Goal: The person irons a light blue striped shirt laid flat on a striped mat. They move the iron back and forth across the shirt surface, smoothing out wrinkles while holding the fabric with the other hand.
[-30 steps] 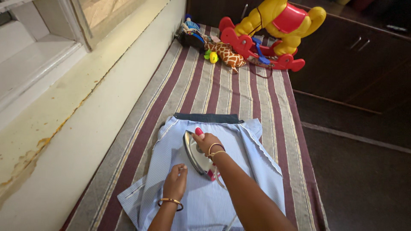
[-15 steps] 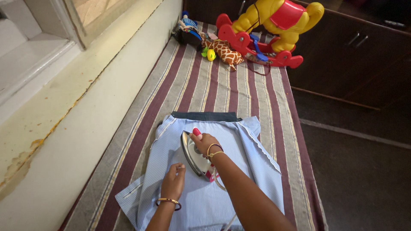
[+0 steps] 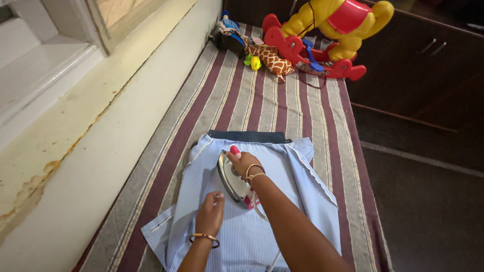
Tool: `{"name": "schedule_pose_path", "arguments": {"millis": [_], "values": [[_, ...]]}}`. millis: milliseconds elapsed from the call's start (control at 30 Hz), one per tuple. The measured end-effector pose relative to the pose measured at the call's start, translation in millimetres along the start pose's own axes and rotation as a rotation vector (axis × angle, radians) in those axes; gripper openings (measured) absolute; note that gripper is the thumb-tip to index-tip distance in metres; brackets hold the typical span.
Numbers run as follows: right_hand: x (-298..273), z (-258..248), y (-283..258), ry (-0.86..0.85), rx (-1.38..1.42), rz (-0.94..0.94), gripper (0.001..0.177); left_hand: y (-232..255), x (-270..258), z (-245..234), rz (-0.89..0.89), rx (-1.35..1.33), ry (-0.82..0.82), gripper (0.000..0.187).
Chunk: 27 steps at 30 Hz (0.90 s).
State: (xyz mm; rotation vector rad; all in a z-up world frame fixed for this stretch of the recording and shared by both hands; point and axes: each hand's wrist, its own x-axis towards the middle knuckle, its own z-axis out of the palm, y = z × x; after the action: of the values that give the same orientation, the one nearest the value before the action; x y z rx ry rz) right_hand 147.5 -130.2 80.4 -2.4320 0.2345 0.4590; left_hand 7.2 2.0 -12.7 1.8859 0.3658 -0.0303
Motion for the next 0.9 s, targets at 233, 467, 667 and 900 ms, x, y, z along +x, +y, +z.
{"name": "schedule_pose_path", "arguments": {"millis": [233,467,667,900], "values": [[12.9,2.6,-5.4,0.018,-0.001,0.0,0.078,-3.8,2.5,2.9,0.027,-0.024,0.024,0.044],[22.9,4.3,-8.7,0.011,0.001,-0.007,0.078,3.3,-0.6,2.1,-0.026,-0.015,0.017,0.045],[25.1,5.5,-7.8,0.018,0.01,-0.013,0.078,10.6,-3.1,-2.2,-0.067,-0.012,-0.011,0.047],[25.5,6.8,-7.0,-0.005,0.005,0.021,0.08,12.7,-2.6,-4.5,-0.066,-0.05,-0.032,0.048]]}}
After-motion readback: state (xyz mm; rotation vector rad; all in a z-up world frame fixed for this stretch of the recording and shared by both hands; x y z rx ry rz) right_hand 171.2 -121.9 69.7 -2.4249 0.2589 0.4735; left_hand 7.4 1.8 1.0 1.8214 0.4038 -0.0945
